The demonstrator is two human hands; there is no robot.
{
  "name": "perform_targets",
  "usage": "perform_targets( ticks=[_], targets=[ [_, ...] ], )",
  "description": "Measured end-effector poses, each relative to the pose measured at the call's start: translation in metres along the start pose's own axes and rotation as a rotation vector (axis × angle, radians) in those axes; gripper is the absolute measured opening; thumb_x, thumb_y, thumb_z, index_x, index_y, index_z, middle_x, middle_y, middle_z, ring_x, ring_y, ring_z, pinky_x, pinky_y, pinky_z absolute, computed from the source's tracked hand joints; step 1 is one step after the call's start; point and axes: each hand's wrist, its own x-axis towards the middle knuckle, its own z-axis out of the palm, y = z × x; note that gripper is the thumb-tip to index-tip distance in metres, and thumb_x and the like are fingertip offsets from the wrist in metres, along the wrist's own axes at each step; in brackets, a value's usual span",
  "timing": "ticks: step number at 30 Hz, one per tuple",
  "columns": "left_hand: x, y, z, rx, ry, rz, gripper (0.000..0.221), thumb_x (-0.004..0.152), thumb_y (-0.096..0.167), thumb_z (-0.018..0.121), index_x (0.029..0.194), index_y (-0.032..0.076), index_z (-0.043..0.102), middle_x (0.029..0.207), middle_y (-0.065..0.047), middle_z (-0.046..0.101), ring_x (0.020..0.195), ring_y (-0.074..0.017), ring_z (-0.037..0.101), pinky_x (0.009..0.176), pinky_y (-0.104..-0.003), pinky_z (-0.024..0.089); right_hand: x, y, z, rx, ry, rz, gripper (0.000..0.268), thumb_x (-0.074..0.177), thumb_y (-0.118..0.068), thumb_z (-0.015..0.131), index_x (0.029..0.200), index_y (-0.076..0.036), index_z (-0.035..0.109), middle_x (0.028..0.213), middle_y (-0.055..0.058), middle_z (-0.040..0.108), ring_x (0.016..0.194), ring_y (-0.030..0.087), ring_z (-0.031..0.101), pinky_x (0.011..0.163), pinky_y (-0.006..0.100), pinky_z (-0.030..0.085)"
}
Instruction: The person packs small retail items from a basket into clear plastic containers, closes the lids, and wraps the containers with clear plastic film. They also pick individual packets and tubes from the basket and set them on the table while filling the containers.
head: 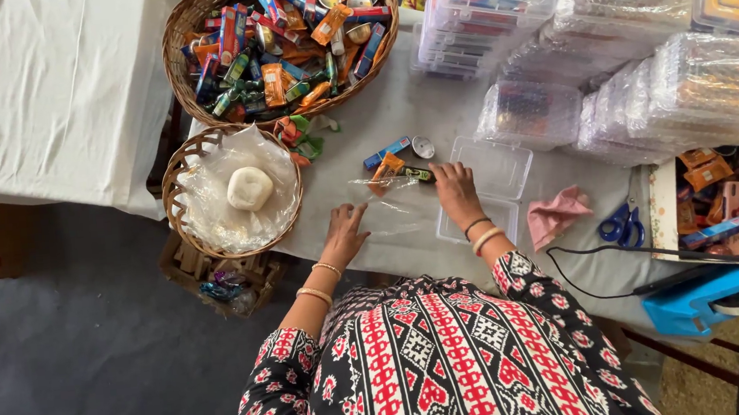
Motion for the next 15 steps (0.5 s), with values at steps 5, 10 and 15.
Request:
perform_targets(
  ticks=[5,10,15],
  targets=[
    [0.003,-0.011,0.01,-0.02,0.015,-0.096,0.073,0.073,0.009,0.086,0.138,0.019,0.054,0.125,-0.016,0.053,0.117,-0.0384,0.049,0.101,-0.046,0.047,0.005,0.013,0.026,-0.141,-0.136,0.076,0.035,0.082,-0.019,0.077,0.115,-0.009,0.066,0.108,0.009,0.065,0.108,0.032,0.054,0.093,0.045,0.043],
    [0.007,-0.002,-0.001,-0.055,-0.027,-0.176,0.075,0.072,0.007,0.085,0.139,0.021,0.054,0.128,-0.014,0.051,0.119,-0.038,0.048,0.101,-0.046,0.048,0.009,0.007,0.008,0.066,-0.074,0.182,0.032,0.082,-0.016,0.08,0.111,-0.012,0.066,0.107,0.008,0.067,0.104,0.033,0.057,0.094,0.042,0.049],
    [0.009,0.001,-0.003,-0.141,-0.015,-0.187,0.075,0.073,0.005,0.084,0.14,0.02,0.054,0.13,-0.015,0.049,0.123,-0.0374,0.048,0.104,-0.045,0.047,0.012,0.018,0.01,0.603,0.041,0.413,0.036,0.092,-0.019,0.075,0.122,-0.008,0.058,0.106,0.009,0.07,0.098,0.025,0.067,0.084,0.04,0.055]
  ],
)
